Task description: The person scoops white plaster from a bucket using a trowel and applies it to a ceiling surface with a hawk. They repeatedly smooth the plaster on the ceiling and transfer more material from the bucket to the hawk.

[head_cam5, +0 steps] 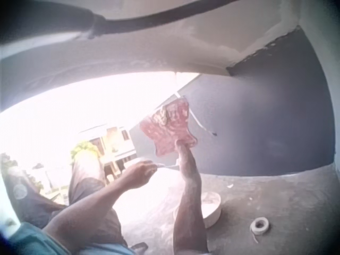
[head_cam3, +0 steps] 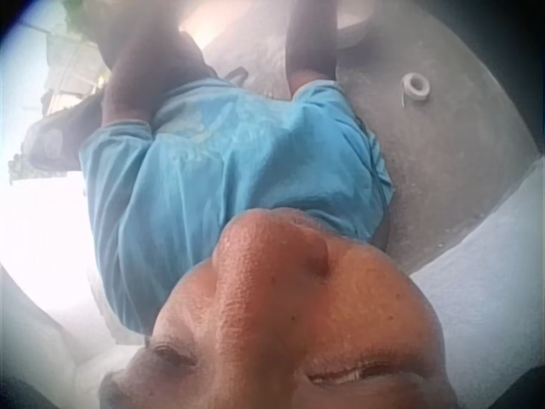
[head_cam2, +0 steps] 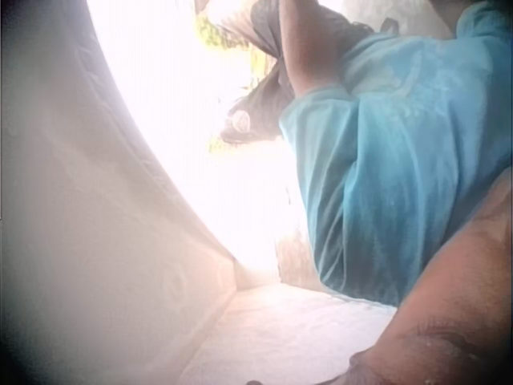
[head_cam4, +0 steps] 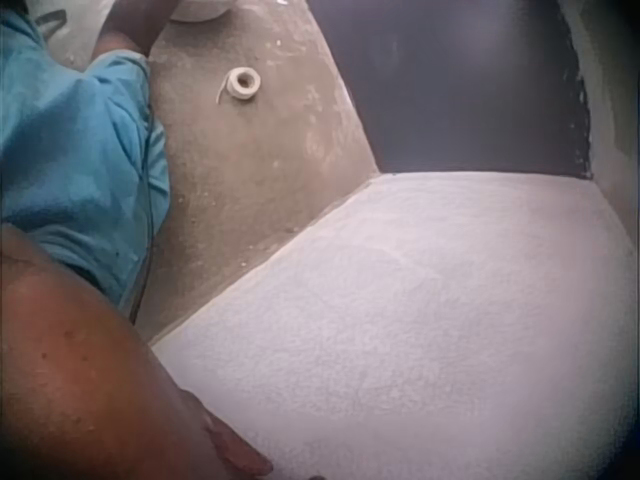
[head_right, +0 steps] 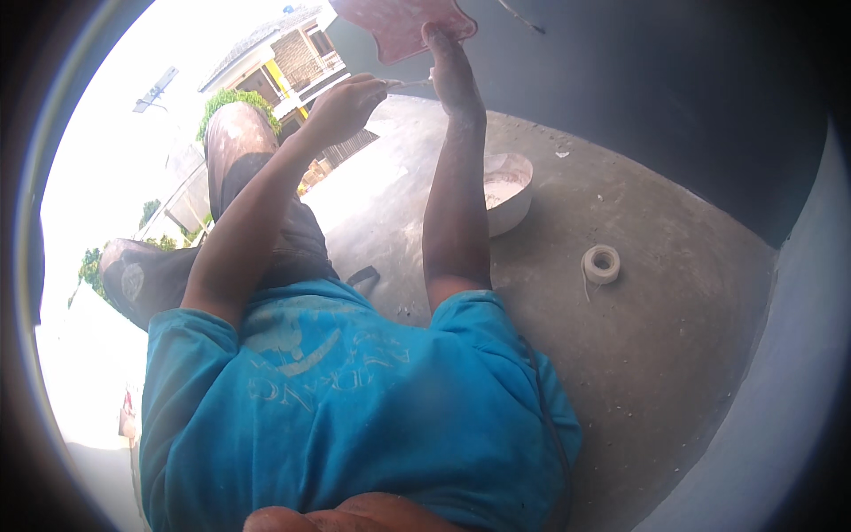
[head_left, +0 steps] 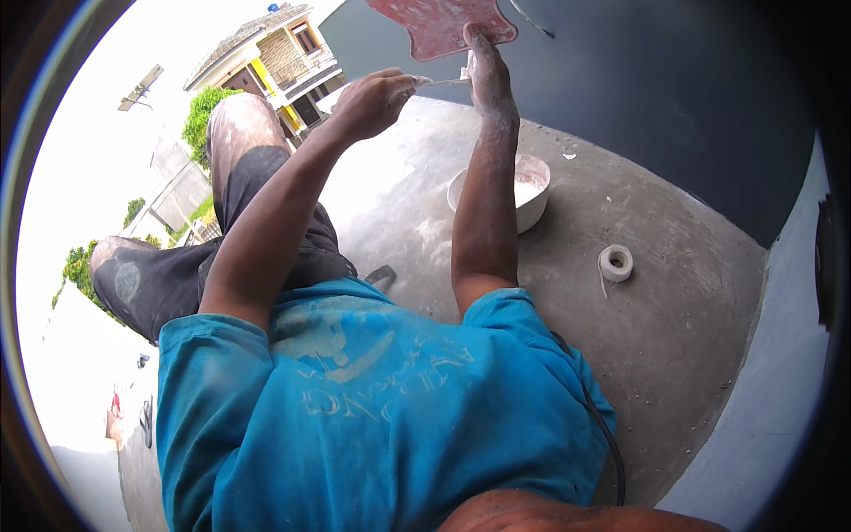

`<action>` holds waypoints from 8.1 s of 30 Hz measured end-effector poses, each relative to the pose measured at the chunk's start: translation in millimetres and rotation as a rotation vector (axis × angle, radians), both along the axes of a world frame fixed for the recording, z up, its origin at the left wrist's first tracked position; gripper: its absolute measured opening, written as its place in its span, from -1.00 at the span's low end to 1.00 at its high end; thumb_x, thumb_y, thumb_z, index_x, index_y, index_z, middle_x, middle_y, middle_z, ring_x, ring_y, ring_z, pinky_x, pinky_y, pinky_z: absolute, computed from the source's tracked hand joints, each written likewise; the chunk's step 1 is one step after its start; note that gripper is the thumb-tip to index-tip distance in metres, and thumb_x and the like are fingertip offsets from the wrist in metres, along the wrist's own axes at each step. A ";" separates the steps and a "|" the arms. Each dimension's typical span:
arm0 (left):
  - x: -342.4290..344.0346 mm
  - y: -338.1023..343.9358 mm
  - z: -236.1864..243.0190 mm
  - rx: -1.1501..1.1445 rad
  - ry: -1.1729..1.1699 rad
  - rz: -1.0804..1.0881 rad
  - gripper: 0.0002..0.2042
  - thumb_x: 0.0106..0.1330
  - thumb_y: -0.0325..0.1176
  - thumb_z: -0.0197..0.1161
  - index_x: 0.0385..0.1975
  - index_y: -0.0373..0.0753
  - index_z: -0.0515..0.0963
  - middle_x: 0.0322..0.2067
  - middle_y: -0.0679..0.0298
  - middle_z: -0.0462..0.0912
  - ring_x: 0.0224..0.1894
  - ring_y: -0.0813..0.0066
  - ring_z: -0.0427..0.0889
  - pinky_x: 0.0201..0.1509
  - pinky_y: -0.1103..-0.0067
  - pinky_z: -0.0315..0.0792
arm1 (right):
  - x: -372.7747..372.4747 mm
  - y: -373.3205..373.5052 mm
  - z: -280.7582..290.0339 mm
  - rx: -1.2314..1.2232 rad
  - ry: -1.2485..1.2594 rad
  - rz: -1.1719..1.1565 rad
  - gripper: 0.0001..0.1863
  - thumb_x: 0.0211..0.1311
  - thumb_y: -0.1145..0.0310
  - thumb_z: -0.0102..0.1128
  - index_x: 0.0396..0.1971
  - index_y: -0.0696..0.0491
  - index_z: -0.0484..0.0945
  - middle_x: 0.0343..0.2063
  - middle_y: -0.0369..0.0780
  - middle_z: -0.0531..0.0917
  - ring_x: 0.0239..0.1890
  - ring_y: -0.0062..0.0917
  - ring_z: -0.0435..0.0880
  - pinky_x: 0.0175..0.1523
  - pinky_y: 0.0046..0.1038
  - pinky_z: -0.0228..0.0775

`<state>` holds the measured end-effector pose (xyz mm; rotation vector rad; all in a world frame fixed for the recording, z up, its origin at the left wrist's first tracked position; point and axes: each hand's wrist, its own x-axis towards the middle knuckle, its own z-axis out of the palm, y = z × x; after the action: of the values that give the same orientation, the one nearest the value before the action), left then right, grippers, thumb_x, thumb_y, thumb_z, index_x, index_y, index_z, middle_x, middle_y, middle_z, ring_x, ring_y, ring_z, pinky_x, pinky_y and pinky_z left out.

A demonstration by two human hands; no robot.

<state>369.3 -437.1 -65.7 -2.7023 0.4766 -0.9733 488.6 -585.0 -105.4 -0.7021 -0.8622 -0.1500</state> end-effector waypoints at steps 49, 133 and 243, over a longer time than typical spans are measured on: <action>-15.8 49.5 55.6 -0.540 -0.307 -0.045 -0.77 0.35 -0.30 0.15 -0.09 -0.23 0.59 -0.27 0.17 0.65 -0.24 0.41 0.63 -0.11 0.49 0.46 | -15.2 13.9 9.5 0.408 0.426 0.376 -0.47 0.08 0.36 0.03 0.07 0.27 0.27 -0.09 0.03 0.52 -0.08 -0.19 0.61 0.02 -0.18 0.53; -42.9 36.9 94.2 0.086 -0.755 -0.257 -0.71 0.07 -0.53 0.26 -0.18 -0.11 0.66 -0.24 0.26 0.61 -0.24 0.27 0.61 -0.16 0.49 0.51 | -101.2 22.8 40.9 0.732 0.317 0.551 -0.48 0.05 0.47 0.03 0.07 0.26 0.26 -0.11 0.01 0.54 -0.10 -0.26 0.64 -0.02 -0.24 0.61; -6.2 33.3 96.3 -0.006 -0.685 -0.400 -0.68 0.24 -0.51 0.15 -0.07 -0.33 0.22 -0.12 0.00 0.31 -0.08 0.09 0.38 0.03 0.33 0.32 | -77.1 -20.3 36.0 0.545 0.155 0.524 -0.40 -0.01 0.51 0.13 0.11 0.24 0.26 -0.08 0.04 0.54 -0.11 -0.23 0.65 -0.09 -0.21 0.63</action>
<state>363.1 -403.8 30.7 -2.1032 0.8618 -1.8896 411.4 -605.3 -69.4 0.0325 -0.7826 0.1373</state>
